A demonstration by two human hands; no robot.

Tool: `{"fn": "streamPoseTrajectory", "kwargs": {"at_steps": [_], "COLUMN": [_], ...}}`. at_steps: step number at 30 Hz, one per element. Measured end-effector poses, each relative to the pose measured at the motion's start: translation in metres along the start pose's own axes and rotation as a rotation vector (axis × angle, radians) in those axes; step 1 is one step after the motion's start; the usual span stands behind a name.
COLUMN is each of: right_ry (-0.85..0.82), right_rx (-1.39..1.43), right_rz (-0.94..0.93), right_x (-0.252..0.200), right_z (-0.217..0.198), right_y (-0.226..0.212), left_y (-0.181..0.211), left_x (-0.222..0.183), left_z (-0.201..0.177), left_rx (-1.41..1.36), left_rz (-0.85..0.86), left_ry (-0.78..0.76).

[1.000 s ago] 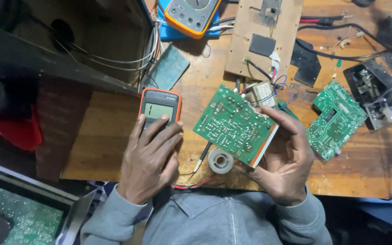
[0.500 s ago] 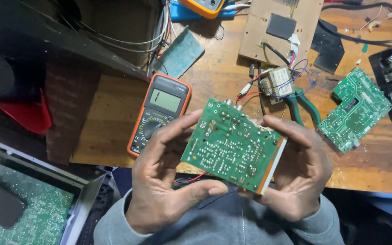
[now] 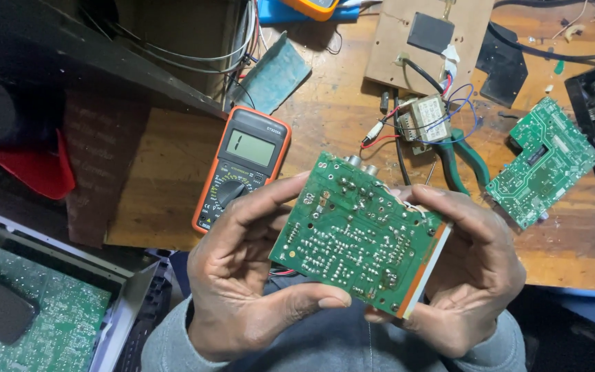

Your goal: Repairing electronic circuit boards by soldering components and testing with a multimeter.

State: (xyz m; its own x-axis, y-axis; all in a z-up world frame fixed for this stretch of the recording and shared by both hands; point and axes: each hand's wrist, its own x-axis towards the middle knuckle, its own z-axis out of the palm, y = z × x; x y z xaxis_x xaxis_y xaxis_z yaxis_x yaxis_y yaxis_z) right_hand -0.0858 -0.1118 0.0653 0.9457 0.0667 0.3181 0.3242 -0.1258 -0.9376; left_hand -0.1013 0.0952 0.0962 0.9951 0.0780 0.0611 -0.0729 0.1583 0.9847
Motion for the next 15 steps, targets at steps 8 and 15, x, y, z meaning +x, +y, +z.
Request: {"fn": "streamPoseTrajectory", "kwargs": {"at_steps": [8, 15], "right_ry": [-0.016, -0.013], "right_rx": [-0.029, -0.041], "right_rz": [0.018, -0.001], "right_x": [-0.0004, -0.0014], "right_z": [-0.0010, -0.0020], "right_y": [-0.0029, -0.0017], "left_y": [0.0017, 0.0030], "left_x": [-0.0017, -0.0022], "left_z": [0.0006, 0.0029], "left_rx": [-0.007, -0.024], "left_rz": [-0.020, -0.024], "left_ry": [0.016, 0.044]}}
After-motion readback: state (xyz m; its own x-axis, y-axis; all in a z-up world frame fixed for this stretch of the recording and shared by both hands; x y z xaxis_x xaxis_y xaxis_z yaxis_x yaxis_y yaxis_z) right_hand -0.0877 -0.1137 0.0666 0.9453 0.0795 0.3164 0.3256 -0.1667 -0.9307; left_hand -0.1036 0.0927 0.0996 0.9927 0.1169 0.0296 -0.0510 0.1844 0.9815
